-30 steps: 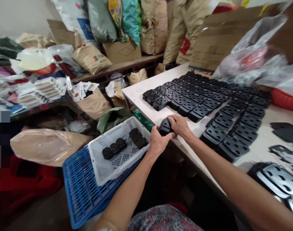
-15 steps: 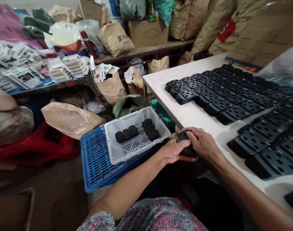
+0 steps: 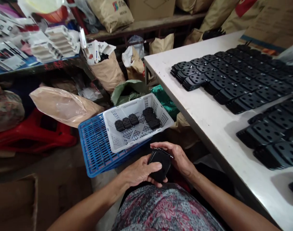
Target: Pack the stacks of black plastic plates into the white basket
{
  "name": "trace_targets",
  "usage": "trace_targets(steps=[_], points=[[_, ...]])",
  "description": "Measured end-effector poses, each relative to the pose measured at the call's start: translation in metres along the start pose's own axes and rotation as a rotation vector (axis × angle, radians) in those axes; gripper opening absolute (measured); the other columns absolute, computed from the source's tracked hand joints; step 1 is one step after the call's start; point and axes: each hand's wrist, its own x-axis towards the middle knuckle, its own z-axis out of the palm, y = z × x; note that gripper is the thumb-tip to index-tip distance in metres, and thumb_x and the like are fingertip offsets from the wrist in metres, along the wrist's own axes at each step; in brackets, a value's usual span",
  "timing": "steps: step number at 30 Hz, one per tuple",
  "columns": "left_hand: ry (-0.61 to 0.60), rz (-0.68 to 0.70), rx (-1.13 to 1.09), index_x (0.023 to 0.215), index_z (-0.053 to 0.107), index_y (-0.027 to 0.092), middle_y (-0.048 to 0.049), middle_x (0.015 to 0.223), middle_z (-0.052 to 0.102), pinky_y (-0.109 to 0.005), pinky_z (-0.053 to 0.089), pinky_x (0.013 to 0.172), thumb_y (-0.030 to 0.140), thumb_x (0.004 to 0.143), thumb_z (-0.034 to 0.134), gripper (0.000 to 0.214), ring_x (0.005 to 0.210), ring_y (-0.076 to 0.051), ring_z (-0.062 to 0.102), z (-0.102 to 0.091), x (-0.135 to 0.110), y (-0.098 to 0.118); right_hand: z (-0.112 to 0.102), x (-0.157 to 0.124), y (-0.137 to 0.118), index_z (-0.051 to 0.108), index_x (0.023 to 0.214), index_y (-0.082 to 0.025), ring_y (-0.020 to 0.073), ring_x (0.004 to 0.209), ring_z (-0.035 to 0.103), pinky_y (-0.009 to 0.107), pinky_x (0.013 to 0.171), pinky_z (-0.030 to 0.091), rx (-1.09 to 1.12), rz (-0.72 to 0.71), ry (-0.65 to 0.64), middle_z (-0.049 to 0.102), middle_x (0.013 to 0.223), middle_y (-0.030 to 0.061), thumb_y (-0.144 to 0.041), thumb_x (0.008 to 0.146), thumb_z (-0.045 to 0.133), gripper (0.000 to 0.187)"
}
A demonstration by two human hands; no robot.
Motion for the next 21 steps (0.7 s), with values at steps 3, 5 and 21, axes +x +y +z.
trace_targets(steps=[3,5,21], points=[[-0.003,-0.030,-0.017,0.114,0.054,0.015,-0.0084,0.092,0.066,-0.027,0.056,0.061,0.050,0.070,0.080,0.062,0.077,-0.020,0.070,-0.005,-0.006,-0.006,0.016,-0.002,0.018,0.073,0.111,-0.022,0.0303,0.118,0.062,0.048,0.102,0.046,0.031,-0.014,0.064,0.069,0.124,0.0124,-0.078,0.089,0.026,0.077],[-0.019,-0.055,-0.011,0.115,0.055,0.015,-0.0085,0.092,0.066,-0.027,0.056,0.060,0.050,0.070,0.079,0.061,0.076,-0.020,0.070,-0.006,-0.009,-0.008,0.023,-0.004,0.024,0.076,0.106,-0.022,0.0318,0.119,0.061,0.049,0.104,0.044,0.024,-0.035,0.045,0.070,0.123,0.0122,-0.080,0.086,0.028,0.078],[0.028,-0.093,0.111,0.123,0.054,0.017,-0.0102,0.107,0.061,-0.026,0.054,0.062,0.050,0.076,0.073,0.061,0.083,-0.016,0.063,0.013,-0.012,-0.026,0.028,-0.021,0.024,0.076,0.085,-0.020,0.0223,0.078,0.070,0.037,0.074,0.055,0.233,-0.013,0.117,0.075,0.088,0.0081,-0.053,0.092,0.053,0.040]])
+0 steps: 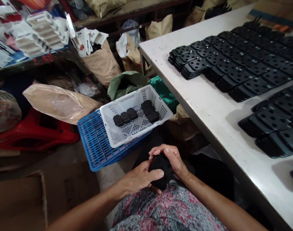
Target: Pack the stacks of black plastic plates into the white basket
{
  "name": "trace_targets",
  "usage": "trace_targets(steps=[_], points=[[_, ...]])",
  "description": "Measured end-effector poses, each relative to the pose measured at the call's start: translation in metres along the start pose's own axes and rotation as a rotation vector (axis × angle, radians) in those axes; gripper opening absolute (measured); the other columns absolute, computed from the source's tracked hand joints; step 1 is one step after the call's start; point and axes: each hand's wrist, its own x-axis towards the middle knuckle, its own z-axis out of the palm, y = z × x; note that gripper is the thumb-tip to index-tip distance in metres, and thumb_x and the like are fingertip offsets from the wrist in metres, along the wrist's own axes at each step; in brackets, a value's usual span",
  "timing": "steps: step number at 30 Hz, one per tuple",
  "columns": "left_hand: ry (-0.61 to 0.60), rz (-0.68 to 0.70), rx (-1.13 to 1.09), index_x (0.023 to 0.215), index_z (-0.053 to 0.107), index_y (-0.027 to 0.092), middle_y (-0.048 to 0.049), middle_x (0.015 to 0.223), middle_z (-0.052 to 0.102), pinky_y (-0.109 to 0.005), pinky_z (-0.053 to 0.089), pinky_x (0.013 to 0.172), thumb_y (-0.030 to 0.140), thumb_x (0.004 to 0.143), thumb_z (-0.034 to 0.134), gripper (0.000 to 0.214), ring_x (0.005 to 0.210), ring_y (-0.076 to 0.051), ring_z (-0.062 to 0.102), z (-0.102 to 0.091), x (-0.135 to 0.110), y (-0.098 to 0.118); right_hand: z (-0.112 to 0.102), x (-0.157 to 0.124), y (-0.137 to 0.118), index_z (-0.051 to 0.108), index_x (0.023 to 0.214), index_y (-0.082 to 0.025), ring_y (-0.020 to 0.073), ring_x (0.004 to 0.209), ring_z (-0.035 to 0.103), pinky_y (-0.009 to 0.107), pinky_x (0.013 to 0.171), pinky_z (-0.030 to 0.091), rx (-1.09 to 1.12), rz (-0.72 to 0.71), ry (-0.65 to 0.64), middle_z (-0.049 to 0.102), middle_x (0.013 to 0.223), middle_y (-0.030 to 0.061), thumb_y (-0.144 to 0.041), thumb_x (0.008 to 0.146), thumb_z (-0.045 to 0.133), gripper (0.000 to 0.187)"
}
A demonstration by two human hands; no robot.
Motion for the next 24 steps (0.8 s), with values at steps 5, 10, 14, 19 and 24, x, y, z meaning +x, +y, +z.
trace_targets(steps=[5,10,14,19,24], points=[[-0.004,-0.006,-0.038,0.115,0.055,0.016,-0.0092,0.099,0.063,-0.024,0.052,0.060,0.051,0.071,0.077,0.061,0.083,-0.018,0.063,0.002,0.004,0.000,-0.002,-0.002,0.003,0.074,0.076,-0.021,0.0227,0.077,0.071,0.037,0.076,0.054,0.021,-0.008,0.037,0.076,0.084,0.0071,-0.050,0.090,0.059,0.036],[-0.009,-0.051,-0.061,0.100,0.060,0.014,-0.0070,0.087,0.063,-0.025,0.051,0.060,0.055,0.062,0.081,0.060,0.076,-0.016,0.062,0.004,0.005,0.004,-0.006,-0.002,0.011,0.070,0.066,-0.021,0.0221,0.073,0.069,0.036,0.071,0.053,0.042,-0.035,0.031,0.075,0.077,0.0066,-0.056,0.084,0.065,0.039],[0.010,-0.072,-0.105,0.101,0.060,0.014,-0.0043,0.084,0.062,-0.025,0.050,0.060,0.054,0.056,0.085,0.065,0.074,-0.015,0.061,0.004,0.006,0.002,-0.006,0.000,0.013,0.070,0.064,-0.021,0.0198,0.066,0.066,0.033,0.065,0.052,0.016,-0.027,0.048,0.073,0.072,0.0055,-0.056,0.084,0.064,0.041],[0.036,-0.036,-0.143,0.119,0.055,0.018,-0.0060,0.091,0.066,-0.026,0.051,0.056,0.070,0.063,0.074,0.080,0.069,-0.015,0.063,0.002,0.008,-0.006,-0.005,0.002,0.014,0.070,0.063,-0.020,0.0195,0.064,0.068,0.033,0.065,0.053,0.044,-0.011,0.032,0.073,0.070,0.0055,-0.049,0.086,0.065,0.037],[0.134,0.018,-0.029,0.116,0.058,0.017,-0.0050,0.078,0.066,-0.024,0.051,0.052,0.068,0.075,0.064,0.066,0.063,-0.016,0.064,0.009,0.009,-0.012,-0.004,0.001,0.016,0.069,0.063,-0.020,0.0194,0.063,0.068,0.033,0.064,0.054,0.047,0.040,0.028,0.074,0.070,0.0055,-0.049,0.087,0.064,0.038]])
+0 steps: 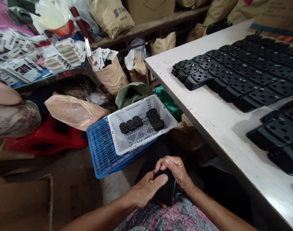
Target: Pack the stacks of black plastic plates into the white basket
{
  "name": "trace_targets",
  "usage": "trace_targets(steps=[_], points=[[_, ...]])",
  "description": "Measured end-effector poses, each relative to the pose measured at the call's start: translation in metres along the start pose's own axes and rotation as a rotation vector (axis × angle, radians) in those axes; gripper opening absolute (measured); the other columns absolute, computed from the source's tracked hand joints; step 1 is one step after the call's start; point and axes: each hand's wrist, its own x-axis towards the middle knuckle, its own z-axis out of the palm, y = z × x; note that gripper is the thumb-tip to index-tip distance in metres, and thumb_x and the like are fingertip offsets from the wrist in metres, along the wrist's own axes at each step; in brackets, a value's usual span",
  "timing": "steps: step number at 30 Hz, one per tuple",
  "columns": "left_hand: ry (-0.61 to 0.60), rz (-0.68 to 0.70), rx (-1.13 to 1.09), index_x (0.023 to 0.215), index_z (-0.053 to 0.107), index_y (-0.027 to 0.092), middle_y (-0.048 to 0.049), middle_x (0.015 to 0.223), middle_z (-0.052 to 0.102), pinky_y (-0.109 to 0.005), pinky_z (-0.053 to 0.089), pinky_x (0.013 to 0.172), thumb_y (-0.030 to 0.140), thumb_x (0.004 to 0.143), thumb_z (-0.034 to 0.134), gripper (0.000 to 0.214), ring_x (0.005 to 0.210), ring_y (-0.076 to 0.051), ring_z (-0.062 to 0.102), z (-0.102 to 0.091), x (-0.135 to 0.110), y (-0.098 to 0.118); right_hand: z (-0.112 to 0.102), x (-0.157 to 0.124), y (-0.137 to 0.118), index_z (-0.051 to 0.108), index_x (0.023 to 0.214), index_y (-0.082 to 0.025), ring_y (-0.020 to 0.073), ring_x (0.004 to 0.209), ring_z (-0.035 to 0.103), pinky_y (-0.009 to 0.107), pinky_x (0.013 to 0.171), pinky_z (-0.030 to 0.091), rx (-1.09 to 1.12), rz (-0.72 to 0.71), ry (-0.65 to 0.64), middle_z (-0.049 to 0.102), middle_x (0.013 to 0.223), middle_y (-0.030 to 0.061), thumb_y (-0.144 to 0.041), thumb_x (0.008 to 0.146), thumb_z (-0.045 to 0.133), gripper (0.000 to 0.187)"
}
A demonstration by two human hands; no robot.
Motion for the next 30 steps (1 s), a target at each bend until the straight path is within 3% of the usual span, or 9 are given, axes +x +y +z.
trace_targets(steps=[6,11,16,19,21,25,30], points=[[0.037,0.049,-0.036,0.118,0.055,0.017,-0.0084,0.089,0.067,-0.024,0.051,0.046,0.065,0.074,0.066,0.066,0.068,-0.020,0.068,-0.003,0.009,0.014,-0.004,0.023,-0.009,0.069,0.067,-0.019,0.0216,0.078,0.072,0.034,0.075,0.054,-0.040,-0.030,-0.089,0.076,0.080,0.0061,-0.046,0.089,0.062,0.035],[0.049,0.112,-0.026,0.113,0.054,0.018,-0.0076,0.092,0.066,-0.023,0.052,0.048,0.063,0.075,0.067,0.060,0.074,-0.021,0.071,-0.022,0.020,0.040,-0.005,0.061,-0.020,0.070,0.070,-0.019,0.0253,0.092,0.071,0.038,0.085,0.052,-0.106,-0.093,-0.139,0.078,0.095,0.0085,-0.053,0.090,0.058,0.041],[0.054,0.178,-0.043,0.110,0.056,0.019,-0.0076,0.093,0.067,-0.023,0.052,0.049,0.063,0.074,0.069,0.058,0.075,-0.022,0.072,-0.043,0.028,0.062,0.008,0.097,-0.031,0.070,0.070,-0.019,0.0264,0.098,0.071,0.042,0.094,0.050,-0.112,-0.111,-0.180,0.077,0.098,0.0091,-0.058,0.090,0.054,0.047],[0.079,0.199,-0.084,0.109,0.056,0.019,-0.0070,0.091,0.067,-0.023,0.052,0.049,0.063,0.072,0.072,0.060,0.075,-0.022,0.072,-0.056,0.033,0.072,0.015,0.118,-0.031,0.073,0.077,-0.018,0.0267,0.104,0.069,0.045,0.099,0.048,-0.049,-0.126,-0.157,0.076,0.105,0.0092,-0.058,0.092,0.052,0.047],[0.108,0.212,-0.110,0.109,0.055,0.019,-0.0066,0.090,0.067,-0.024,0.052,0.049,0.062,0.071,0.073,0.060,0.073,-0.023,0.072,-0.065,0.037,0.079,0.016,0.131,-0.028,0.073,0.090,-0.020,0.0265,0.107,0.068,0.044,0.099,0.048,0.027,-0.116,-0.058,0.074,0.111,0.0090,-0.060,0.090,0.054,0.045],[0.197,0.252,-0.154,0.112,0.055,0.019,-0.0054,0.085,0.067,-0.025,0.051,0.049,0.061,0.072,0.074,0.061,0.070,-0.022,0.071,-0.090,0.051,0.089,0.006,0.145,-0.018,0.065,0.109,-0.020,0.0250,0.097,0.070,0.040,0.085,0.055,-0.011,0.104,0.194,0.074,0.106,0.0109,-0.065,0.078,0.065,0.054],[0.316,0.318,-0.187,0.104,0.059,0.017,-0.0048,0.078,0.065,-0.026,0.051,0.050,0.057,0.074,0.073,0.052,0.064,-0.017,0.065,-0.122,0.082,0.092,-0.006,0.156,-0.011,0.065,0.104,-0.017,0.0200,0.079,0.069,0.034,0.070,0.058,-0.287,0.486,0.086,0.073,0.090,0.0071,-0.047,0.081,0.069,0.038]])
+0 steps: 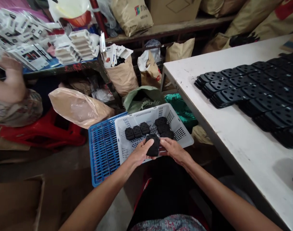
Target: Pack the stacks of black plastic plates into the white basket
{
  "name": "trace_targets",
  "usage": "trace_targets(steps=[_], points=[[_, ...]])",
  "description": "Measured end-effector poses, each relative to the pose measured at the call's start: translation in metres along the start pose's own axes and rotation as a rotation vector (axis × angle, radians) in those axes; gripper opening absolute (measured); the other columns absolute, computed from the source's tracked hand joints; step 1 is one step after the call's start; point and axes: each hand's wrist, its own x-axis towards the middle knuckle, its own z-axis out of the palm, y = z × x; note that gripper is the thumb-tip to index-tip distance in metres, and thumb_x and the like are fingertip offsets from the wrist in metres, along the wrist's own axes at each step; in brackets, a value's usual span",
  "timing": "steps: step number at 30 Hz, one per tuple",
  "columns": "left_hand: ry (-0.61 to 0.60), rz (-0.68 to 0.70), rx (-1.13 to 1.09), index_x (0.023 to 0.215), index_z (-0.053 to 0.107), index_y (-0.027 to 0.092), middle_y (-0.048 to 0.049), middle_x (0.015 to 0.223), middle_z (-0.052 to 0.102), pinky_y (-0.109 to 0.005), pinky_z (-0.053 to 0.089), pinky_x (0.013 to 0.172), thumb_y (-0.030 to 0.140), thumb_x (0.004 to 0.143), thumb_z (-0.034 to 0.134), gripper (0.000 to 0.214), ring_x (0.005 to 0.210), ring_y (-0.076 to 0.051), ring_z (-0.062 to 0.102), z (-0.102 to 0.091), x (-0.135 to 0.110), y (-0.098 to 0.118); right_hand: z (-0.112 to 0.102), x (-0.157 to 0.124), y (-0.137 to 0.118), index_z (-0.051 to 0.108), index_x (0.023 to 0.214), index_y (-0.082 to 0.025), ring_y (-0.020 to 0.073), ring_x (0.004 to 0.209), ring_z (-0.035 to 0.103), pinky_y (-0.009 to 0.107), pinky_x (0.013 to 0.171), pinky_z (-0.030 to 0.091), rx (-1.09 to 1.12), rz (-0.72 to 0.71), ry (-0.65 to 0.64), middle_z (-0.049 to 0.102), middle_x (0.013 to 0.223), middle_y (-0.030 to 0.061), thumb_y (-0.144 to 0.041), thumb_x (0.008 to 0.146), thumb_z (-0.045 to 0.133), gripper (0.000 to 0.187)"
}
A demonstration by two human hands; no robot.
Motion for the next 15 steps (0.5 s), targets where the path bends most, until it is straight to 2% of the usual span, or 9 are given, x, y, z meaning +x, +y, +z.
trace_targets(steps=[3,6,10,15], points=[[0.059,0.011,-0.005,0.100,0.060,0.016,-0.0042,0.077,0.064,-0.027,0.052,0.051,0.053,0.078,0.070,0.044,0.063,-0.016,0.062,-0.007,0.025,-0.005,-0.001,0.018,-0.003,0.067,0.102,-0.016,0.0194,0.074,0.068,0.031,0.062,0.057,-0.073,0.086,-0.013,0.072,0.088,0.0060,-0.036,0.078,0.072,0.032],[0.095,0.018,0.001,0.101,0.059,0.016,-0.0034,0.076,0.063,-0.027,0.052,0.053,0.048,0.084,0.066,0.036,0.064,-0.016,0.061,-0.010,0.050,-0.006,-0.002,0.043,-0.006,0.066,0.107,-0.014,0.0204,0.074,0.068,0.030,0.056,0.057,-0.097,0.135,0.000,0.073,0.092,0.0084,-0.030,0.077,0.074,0.035],[0.133,0.018,0.002,0.106,0.060,0.015,-0.0041,0.079,0.065,-0.030,0.054,0.059,0.042,0.088,0.061,0.032,0.064,-0.015,0.061,-0.013,0.082,-0.006,-0.010,0.076,-0.003,0.059,0.120,-0.013,0.0221,0.078,0.070,0.033,0.058,0.059,-0.111,0.190,0.043,0.072,0.103,0.0126,-0.028,0.082,0.069,0.041],[0.189,0.009,0.004,0.097,0.067,0.012,-0.0071,0.082,0.067,-0.030,0.054,0.063,0.037,0.090,0.060,0.027,0.070,-0.017,0.061,-0.014,0.117,-0.011,-0.022,0.109,0.004,0.061,0.120,-0.015,0.0232,0.095,0.068,0.032,0.065,0.059,-0.147,0.194,0.129,0.071,0.110,0.0137,-0.024,0.083,0.067,0.038]])
